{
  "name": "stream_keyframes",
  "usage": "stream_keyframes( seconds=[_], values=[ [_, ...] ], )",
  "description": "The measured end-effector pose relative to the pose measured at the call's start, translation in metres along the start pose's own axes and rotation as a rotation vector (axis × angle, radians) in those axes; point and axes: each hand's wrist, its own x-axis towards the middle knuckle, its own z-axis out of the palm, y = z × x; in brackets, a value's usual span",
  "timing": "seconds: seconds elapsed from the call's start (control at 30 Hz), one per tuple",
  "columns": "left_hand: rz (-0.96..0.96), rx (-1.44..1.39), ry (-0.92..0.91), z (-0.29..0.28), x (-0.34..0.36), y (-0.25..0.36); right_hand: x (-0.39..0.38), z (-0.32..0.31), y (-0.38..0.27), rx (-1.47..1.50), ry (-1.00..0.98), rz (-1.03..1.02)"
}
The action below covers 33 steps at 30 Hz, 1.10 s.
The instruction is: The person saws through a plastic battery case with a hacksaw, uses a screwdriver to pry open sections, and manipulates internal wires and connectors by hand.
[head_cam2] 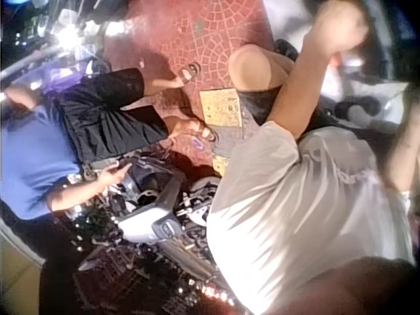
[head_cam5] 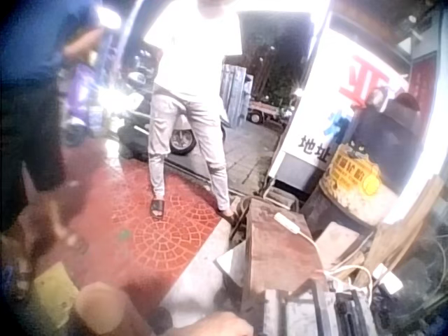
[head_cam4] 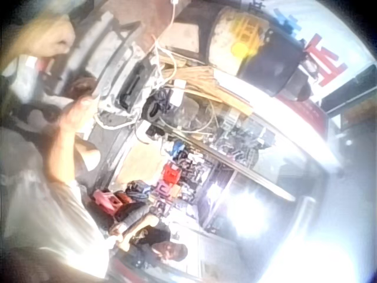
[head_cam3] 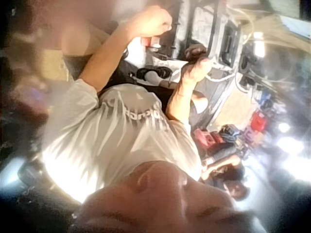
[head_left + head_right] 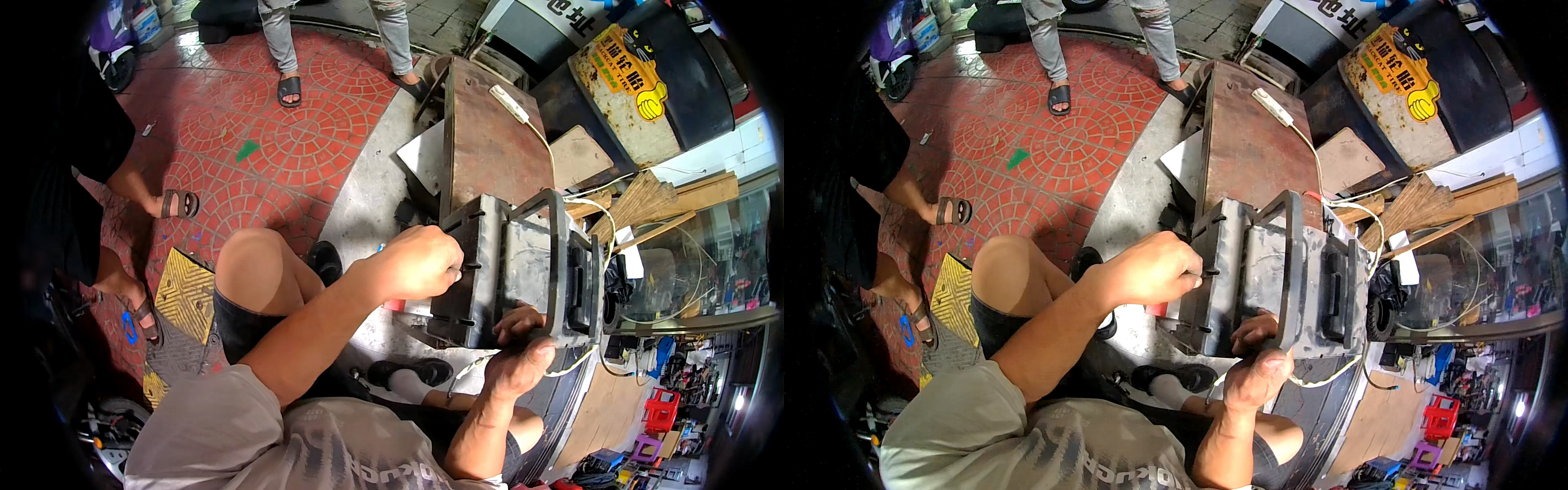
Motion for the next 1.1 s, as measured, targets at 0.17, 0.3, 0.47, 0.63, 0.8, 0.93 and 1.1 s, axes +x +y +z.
stream_keyframes(
  seconds=[0.17, 0.3, 0.47, 0.63, 0.8, 0.93, 1.1],
  values=[
    [-0.003, 0.033, 0.009, 0.000, 0.003, 0.001, -0.001, -0.002, 0.004, 0.008, 0.000, -0.007],
    [0.000, 0.098, 0.053, 0.005, 0.004, 0.000, -0.001, -0.003, 0.005, -0.024, 0.014, -0.019],
    [-0.009, -0.029, 0.059, 0.006, 0.003, -0.007, 0.002, -0.001, 0.001, -0.011, -0.001, -0.002],
    [0.012, -0.095, 0.009, 0.001, 0.002, -0.010, 0.001, -0.004, 0.003, 0.014, -0.025, 0.009],
    [-0.040, -0.066, -0.007, 0.003, 0.004, -0.003, 0.001, -0.003, 0.004, -0.006, -0.002, 0.002],
    [-0.077, -0.035, 0.033, 0.002, 0.002, 0.003, 0.003, 0.002, 0.000, -0.034, 0.013, -0.008],
    [-0.121, -0.011, 0.048, 0.007, 0.000, 0.007, 0.002, 0.002, 0.002, -0.031, 0.012, -0.015]
  ],
)
